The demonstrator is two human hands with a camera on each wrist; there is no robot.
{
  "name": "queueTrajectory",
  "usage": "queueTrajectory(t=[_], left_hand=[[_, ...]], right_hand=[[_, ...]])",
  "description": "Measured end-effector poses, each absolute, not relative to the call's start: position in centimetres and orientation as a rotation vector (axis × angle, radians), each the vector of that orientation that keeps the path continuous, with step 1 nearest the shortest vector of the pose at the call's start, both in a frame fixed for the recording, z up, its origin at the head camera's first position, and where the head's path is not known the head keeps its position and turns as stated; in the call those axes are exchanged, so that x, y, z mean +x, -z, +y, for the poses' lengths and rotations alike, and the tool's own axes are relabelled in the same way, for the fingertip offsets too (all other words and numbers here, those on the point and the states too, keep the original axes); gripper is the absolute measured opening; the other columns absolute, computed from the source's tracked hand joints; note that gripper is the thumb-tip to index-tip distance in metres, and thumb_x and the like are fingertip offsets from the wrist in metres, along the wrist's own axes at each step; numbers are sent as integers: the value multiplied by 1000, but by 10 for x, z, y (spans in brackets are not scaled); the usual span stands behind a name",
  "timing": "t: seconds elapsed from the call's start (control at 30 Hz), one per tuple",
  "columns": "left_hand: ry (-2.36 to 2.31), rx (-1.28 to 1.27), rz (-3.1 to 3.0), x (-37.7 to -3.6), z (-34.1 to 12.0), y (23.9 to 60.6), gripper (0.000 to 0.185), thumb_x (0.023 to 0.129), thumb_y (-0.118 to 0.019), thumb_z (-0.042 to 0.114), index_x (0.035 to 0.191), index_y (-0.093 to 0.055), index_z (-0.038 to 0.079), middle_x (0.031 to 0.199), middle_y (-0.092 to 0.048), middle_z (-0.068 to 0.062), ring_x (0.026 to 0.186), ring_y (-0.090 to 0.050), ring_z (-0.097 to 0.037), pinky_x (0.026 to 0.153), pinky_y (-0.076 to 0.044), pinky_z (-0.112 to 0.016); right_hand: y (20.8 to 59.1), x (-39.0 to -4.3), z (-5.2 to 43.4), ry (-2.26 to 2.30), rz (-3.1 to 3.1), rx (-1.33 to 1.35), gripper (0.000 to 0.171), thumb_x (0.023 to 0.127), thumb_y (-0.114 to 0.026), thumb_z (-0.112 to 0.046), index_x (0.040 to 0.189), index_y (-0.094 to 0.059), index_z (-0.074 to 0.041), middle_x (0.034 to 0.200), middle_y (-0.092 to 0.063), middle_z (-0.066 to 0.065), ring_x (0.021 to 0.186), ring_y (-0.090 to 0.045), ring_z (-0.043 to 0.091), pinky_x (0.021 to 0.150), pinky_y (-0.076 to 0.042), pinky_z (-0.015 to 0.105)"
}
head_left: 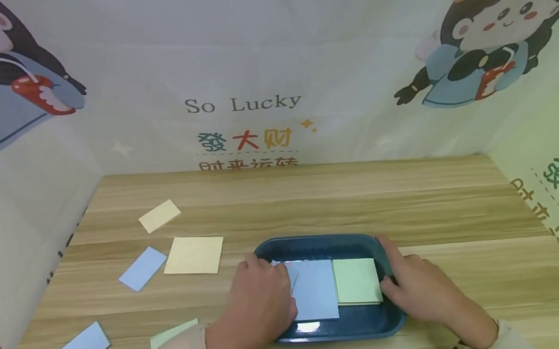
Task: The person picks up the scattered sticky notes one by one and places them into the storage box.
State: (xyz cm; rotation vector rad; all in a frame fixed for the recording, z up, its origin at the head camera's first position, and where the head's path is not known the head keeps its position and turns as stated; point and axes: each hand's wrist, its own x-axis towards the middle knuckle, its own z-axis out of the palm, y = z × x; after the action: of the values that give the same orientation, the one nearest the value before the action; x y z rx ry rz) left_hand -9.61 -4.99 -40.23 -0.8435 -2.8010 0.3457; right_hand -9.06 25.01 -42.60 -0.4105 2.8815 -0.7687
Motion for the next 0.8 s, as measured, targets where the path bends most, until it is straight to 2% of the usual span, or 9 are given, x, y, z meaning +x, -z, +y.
queueTrajectory(t=[0.17,0.3,0.47,0.63,0.8], left_hand=[[-436,-852,-2915,-98,-42,402,54,91,-80,56,105,-82,4,90,-79,-16,79,-73,-33,66,-62,-38],[-479,-851,-2960,-99,-38,403,54,92,-79,58,98,-80,4,86,-79,-12,78,-73,-32,63,-61,-37],[-499,-868,-2956,-100,-35,409,51,93,-77,55,81,-73,6,72,-69,-6,68,-67,-26,59,-53,-35],[-506,-937,-2966,-102,-37,410,54,93,-76,55,69,-66,8,65,-58,-2,57,-54,-18,54,-46,-33],[-457,-996,-2980,-105,-38,407,46,92,-77,41,61,-60,12,60,-52,0,54,-50,-16,51,-44,-32]], right_hand=[[425,-91,250,775,2878,-418,77,96,-62,-4,166,-30,5,57,-45,-7,43,-41,6,42,-36,26],[426,-91,250,774,2879,-421,77,96,-62,-5,166,-31,5,57,-45,-7,43,-41,6,42,-36,26],[426,-91,250,783,2876,-423,77,96,-62,-5,166,-31,5,56,-44,-7,43,-40,5,41,-36,25],[427,-91,251,777,2885,-443,77,96,-62,-6,166,-31,6,57,-43,-8,44,-39,4,42,-35,25],[427,-91,252,766,2889,-443,77,96,-63,-7,165,-31,7,57,-43,-8,44,-39,4,42,-34,26]])
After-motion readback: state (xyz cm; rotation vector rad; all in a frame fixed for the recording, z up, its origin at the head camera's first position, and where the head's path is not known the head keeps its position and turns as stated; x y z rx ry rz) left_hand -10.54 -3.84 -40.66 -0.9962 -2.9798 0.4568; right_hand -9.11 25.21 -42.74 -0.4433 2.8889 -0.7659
